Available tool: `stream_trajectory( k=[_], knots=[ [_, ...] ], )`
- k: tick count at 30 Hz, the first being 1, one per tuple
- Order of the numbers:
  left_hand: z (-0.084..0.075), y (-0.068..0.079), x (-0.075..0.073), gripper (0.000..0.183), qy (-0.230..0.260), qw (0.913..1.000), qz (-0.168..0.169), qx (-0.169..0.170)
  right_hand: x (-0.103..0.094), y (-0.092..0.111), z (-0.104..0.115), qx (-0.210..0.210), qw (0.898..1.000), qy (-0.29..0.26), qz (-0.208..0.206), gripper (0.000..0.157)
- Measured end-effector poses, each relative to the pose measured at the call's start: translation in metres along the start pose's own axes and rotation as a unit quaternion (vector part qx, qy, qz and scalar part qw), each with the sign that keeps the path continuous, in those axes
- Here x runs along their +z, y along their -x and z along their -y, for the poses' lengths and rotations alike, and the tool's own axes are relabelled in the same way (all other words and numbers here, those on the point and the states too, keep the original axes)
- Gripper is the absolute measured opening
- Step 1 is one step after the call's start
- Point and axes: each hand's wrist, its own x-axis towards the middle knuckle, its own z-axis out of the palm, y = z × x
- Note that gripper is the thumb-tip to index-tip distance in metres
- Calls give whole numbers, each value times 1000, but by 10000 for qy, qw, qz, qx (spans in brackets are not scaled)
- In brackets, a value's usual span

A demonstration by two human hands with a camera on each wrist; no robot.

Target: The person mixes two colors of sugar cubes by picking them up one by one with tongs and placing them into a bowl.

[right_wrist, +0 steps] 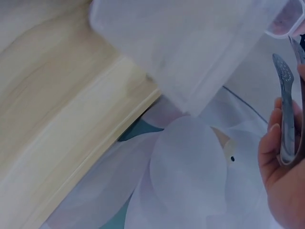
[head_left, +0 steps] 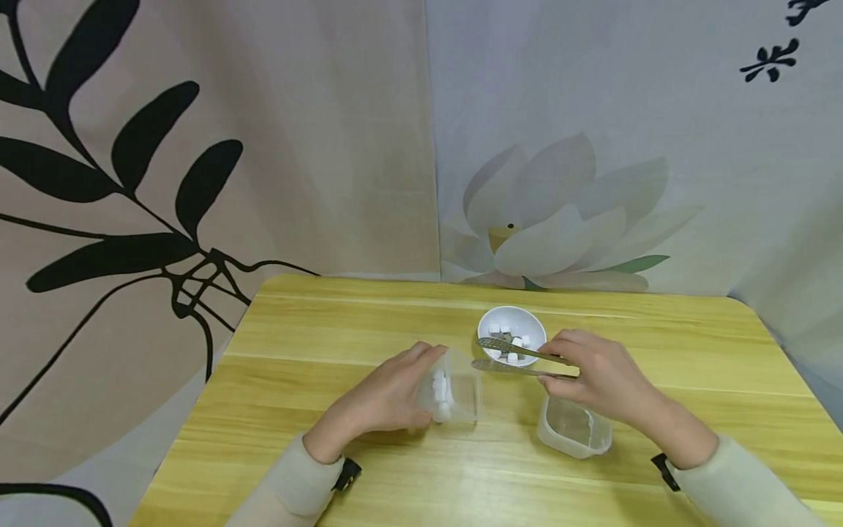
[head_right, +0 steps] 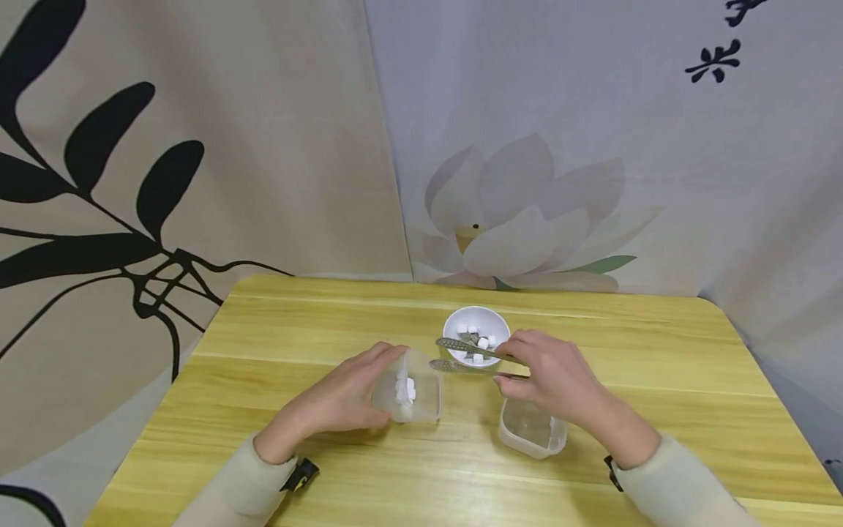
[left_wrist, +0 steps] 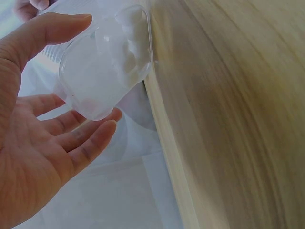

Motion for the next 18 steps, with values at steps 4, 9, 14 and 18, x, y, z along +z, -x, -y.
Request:
stream_trajectory(
  k=[4,9,14,18],
  knots=[
    [0,1,-1,107,18,10000,28,-26,5,-2,8,3,9999,-9,133,25],
    [-1,1,-1,106,-2,10000,59,-58,14,-3,16,-154,9994,37,301,27],
    [-1,1,-1,106,21,9999,73,-73,22,-2,21,-245,9985,112,484,28],
    [-1,1,-1,106,-6,10000,65,-20,28,-2,24,-348,9976,214,556,30]
  ],
)
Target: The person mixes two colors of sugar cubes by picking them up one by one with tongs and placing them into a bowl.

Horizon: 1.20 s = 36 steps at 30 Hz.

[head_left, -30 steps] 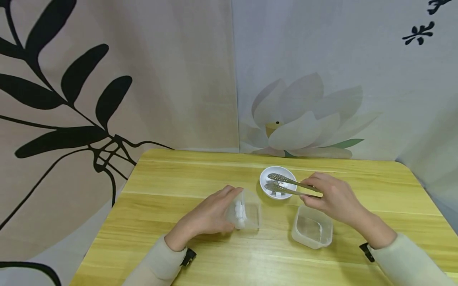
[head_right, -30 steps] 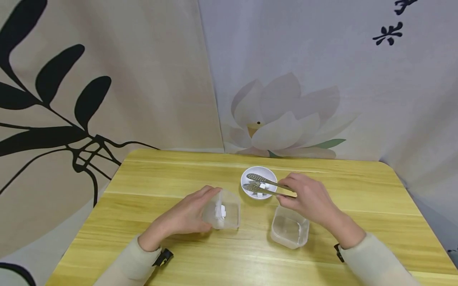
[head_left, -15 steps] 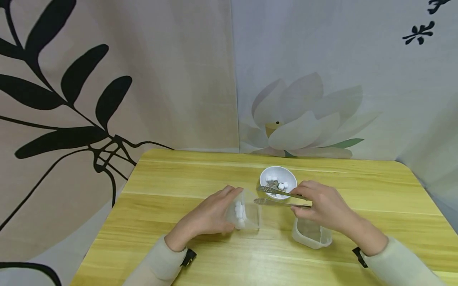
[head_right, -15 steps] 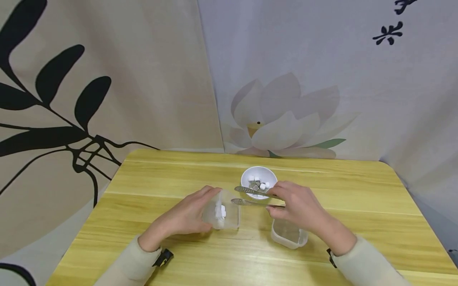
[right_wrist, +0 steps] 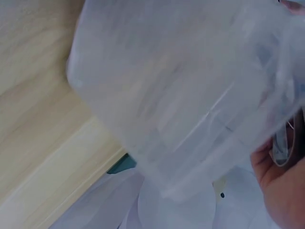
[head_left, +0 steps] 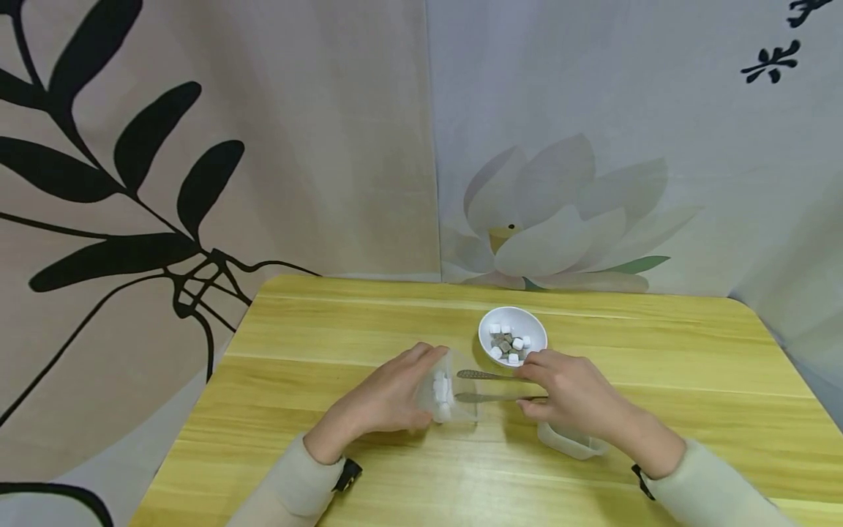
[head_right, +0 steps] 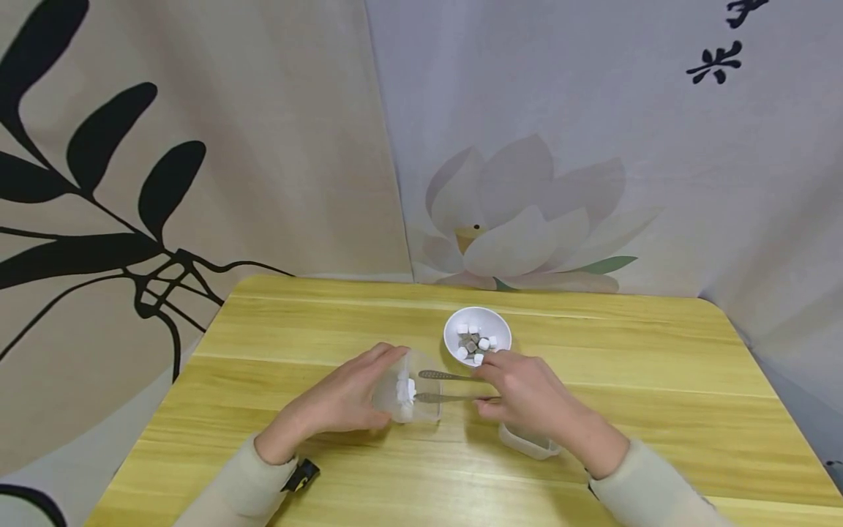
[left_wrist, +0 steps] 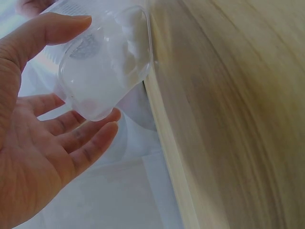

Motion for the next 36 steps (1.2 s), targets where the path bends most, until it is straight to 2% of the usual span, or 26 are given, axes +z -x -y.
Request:
stream_trajectory(
  k=[10,17,28,36],
  knots=[
    [1,0,1,106,-109,9999,-43,58,10,-4,5,-266,9991,189,281,27],
    [-1,0,0,105,1,10000,-16,-16,16,-9,10,-596,9968,404,354,25],
    [-1,0,0,104,-52,10000,-50,39,17,-13,13,-645,9943,753,397,28],
    [-1,0,0,104,-67,9999,-62,48,18,-13,12,-662,9947,632,470,25]
  ],
)
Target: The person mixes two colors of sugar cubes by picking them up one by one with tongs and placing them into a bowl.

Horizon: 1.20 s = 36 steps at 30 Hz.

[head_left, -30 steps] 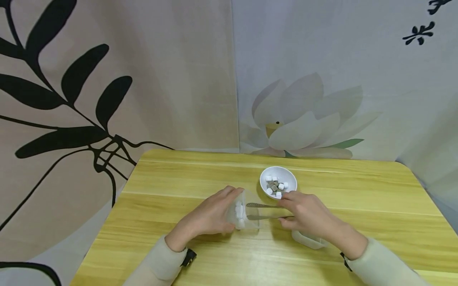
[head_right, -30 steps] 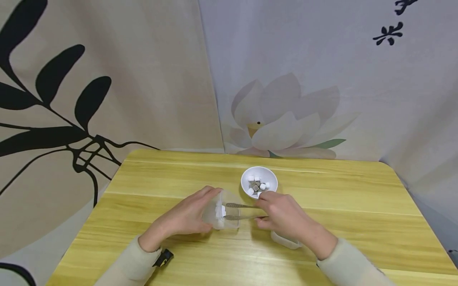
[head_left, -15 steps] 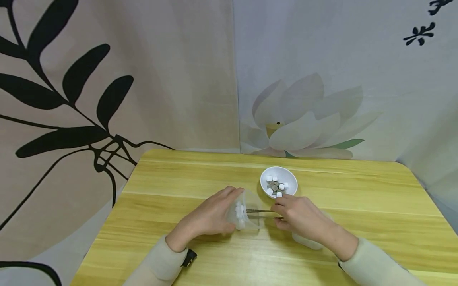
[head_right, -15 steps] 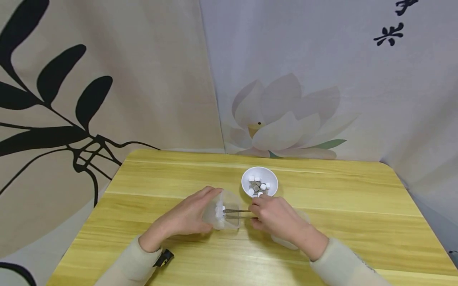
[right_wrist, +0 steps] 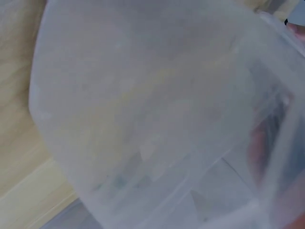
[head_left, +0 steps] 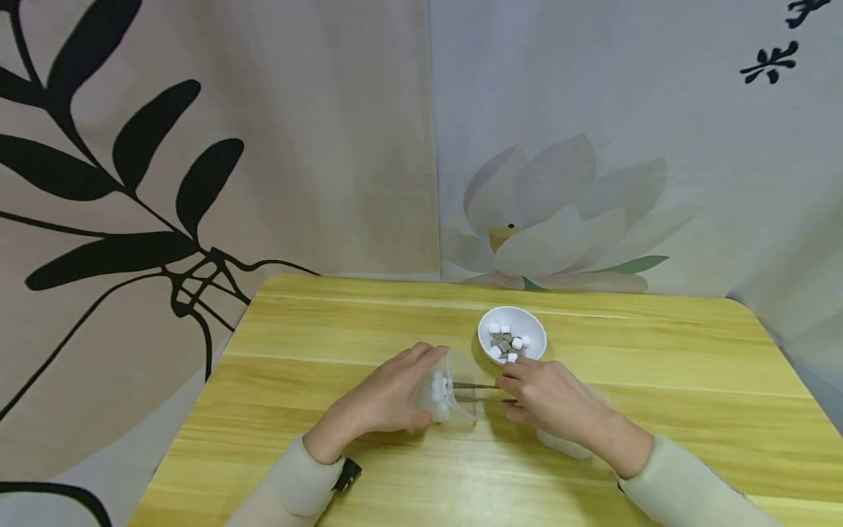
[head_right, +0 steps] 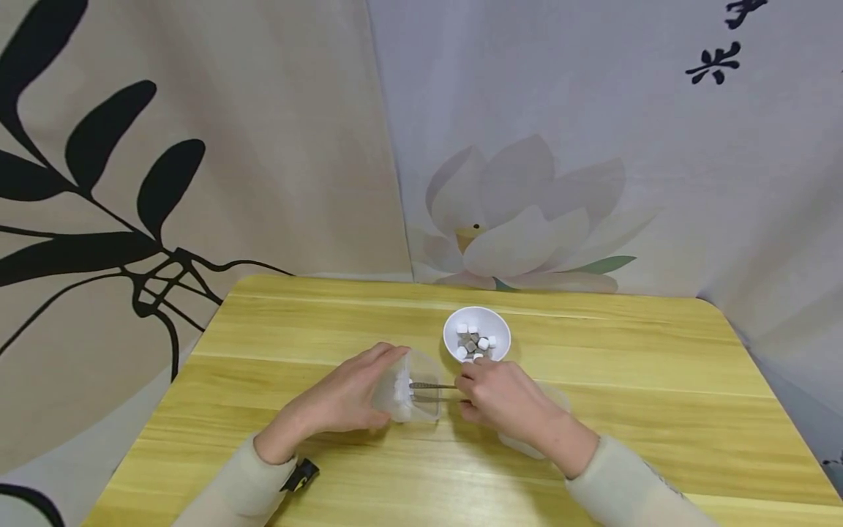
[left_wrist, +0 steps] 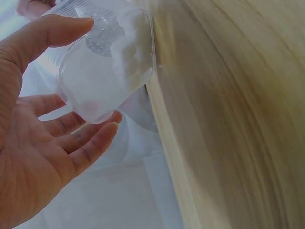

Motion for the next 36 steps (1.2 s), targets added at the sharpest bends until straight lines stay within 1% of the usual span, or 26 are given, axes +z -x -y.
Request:
stream_trajectory(
  k=[12,16,21,28,36],
  knots=[
    [2,0,0,105,2,10000,-16,-35,-1,1,0,-36,10000,-86,-6,22],
    [1,1,-1,105,56,10000,5,-59,-1,1,2,-42,9998,-167,-132,20],
    [0,1,-2,106,78,9999,50,-70,-1,-2,4,-58,9992,-289,-280,21],
    [-1,1,-1,106,71,9999,60,-68,1,-2,4,-128,9989,-290,-357,23],
    [-1,1,-2,107,77,9999,55,-105,0,-4,5,-213,9990,-226,-327,23]
  ],
)
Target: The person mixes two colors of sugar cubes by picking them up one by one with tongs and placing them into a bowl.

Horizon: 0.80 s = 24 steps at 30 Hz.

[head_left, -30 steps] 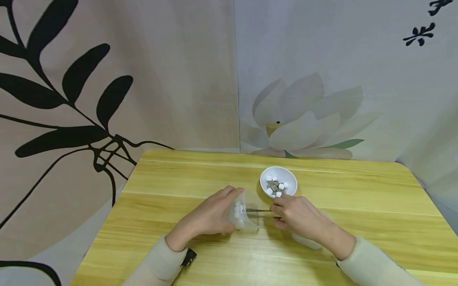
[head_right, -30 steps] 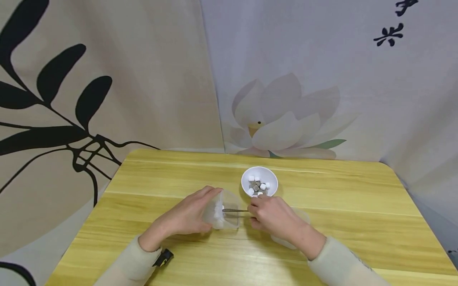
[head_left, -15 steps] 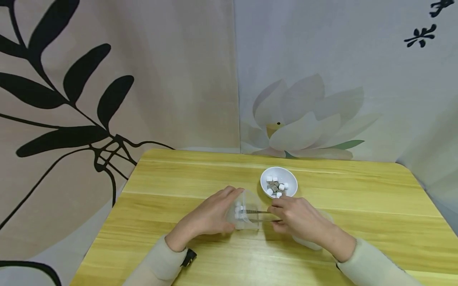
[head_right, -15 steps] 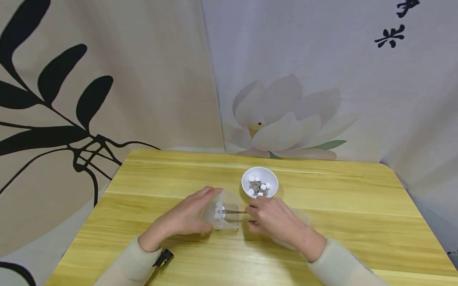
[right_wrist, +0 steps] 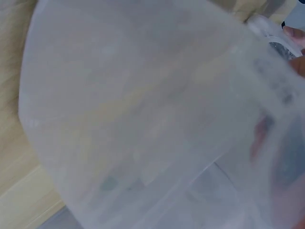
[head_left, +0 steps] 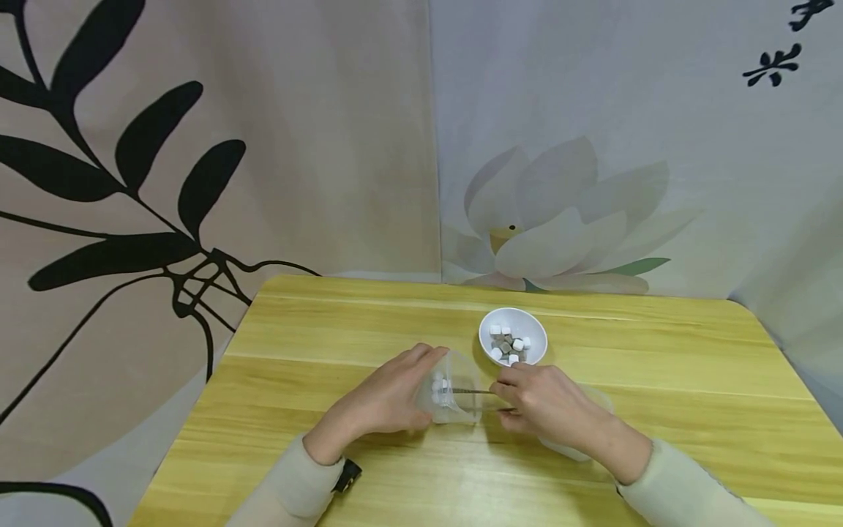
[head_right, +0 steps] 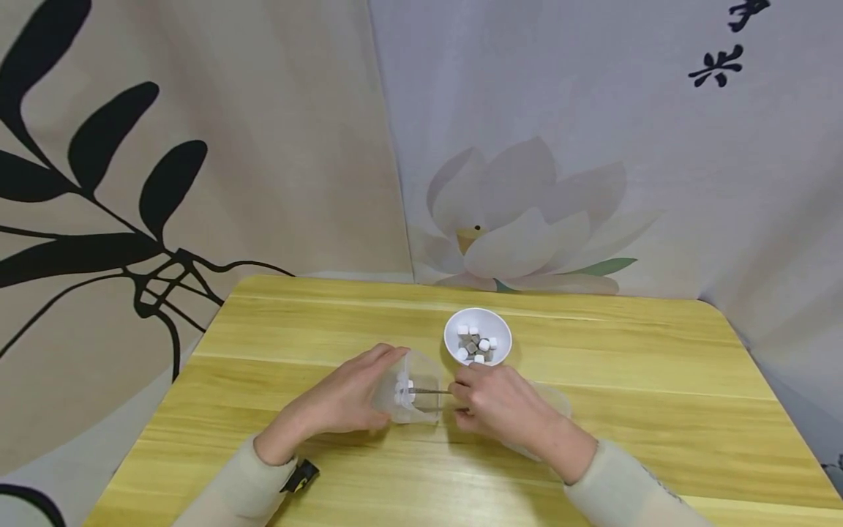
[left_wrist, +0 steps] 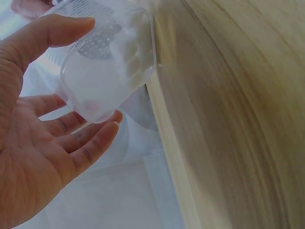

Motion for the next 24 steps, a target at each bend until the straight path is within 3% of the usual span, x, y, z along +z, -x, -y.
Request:
stream_trajectory(
  k=[24],
  knots=[
    [2,-1,-1,106,-43,10000,-4,-60,3,-1,6,198,9995,118,201,21]
  ],
)
